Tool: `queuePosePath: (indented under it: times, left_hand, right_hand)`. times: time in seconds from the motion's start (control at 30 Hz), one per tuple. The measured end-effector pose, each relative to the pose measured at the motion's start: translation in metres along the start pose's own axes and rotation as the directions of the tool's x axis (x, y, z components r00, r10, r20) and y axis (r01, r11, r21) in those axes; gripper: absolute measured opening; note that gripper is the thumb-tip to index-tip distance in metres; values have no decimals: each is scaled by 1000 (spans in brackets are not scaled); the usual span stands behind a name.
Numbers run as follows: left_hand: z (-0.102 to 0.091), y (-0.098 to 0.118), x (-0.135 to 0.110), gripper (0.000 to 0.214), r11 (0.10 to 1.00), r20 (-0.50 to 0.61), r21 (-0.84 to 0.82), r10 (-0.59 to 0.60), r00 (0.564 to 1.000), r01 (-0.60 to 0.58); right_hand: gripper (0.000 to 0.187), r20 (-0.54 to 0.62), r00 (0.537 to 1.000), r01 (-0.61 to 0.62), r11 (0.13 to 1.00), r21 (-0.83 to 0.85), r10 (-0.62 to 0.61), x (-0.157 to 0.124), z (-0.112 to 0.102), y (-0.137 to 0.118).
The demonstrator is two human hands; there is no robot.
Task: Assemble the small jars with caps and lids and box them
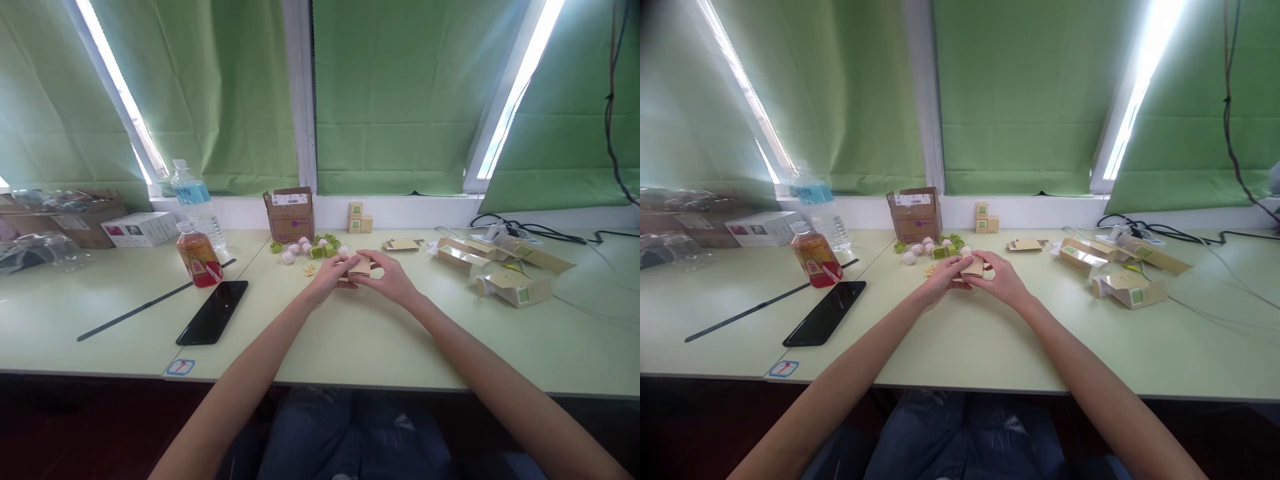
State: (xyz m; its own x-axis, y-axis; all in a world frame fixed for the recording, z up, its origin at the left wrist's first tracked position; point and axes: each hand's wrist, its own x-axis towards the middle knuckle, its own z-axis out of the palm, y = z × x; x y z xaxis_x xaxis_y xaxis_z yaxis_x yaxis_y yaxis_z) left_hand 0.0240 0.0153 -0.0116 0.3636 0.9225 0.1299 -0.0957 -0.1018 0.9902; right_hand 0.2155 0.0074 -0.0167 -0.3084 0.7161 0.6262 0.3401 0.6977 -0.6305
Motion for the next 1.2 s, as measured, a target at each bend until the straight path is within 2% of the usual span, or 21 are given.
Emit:
queuePosePath:
  times: [0.13,0.27,0.33,0.4,0.5,0.67,0.8,0.97,1.2]
  left_hand:
    - [1,3,-1,56,999,49,22,41,998,-42]
    - [1,5,-2,68,983,81,103,145,986,-153]
    - [1,2,-1,80,966,74,177,177,981,-188]
    - [1,-1,1,80,946,64,241,205,977,-215]
    - [-1,-5,4,67,911,29,327,255,967,-250]
    - [-8,-2,5,66,843,-92,487,308,947,-227]
    - [-14,-3,6,64,762,-77,585,394,916,-278]
    - [-21,-12,8,64,729,-52,596,452,891,-335]
    - [-21,-18,10,63,754,-72,535,491,868,-382]
  right_hand:
    - [51,-25,998,-59,997,42,60,2,-2,-1]
    - [54,-93,974,-189,971,148,204,6,-7,7]
    - [55,-89,964,-227,950,213,250,7,-8,12]
    - [55,-50,964,-238,928,285,263,7,-7,14]
    - [54,-15,967,-233,912,336,253,6,-5,14]
    - [46,-64,991,-107,979,173,119,4,-6,13]
    - [40,12,996,-91,988,122,90,1,-2,20]
    - [51,-27,996,-83,996,21,83,-3,13,25]
    - [58,-60,992,-104,992,71,109,-7,18,19]
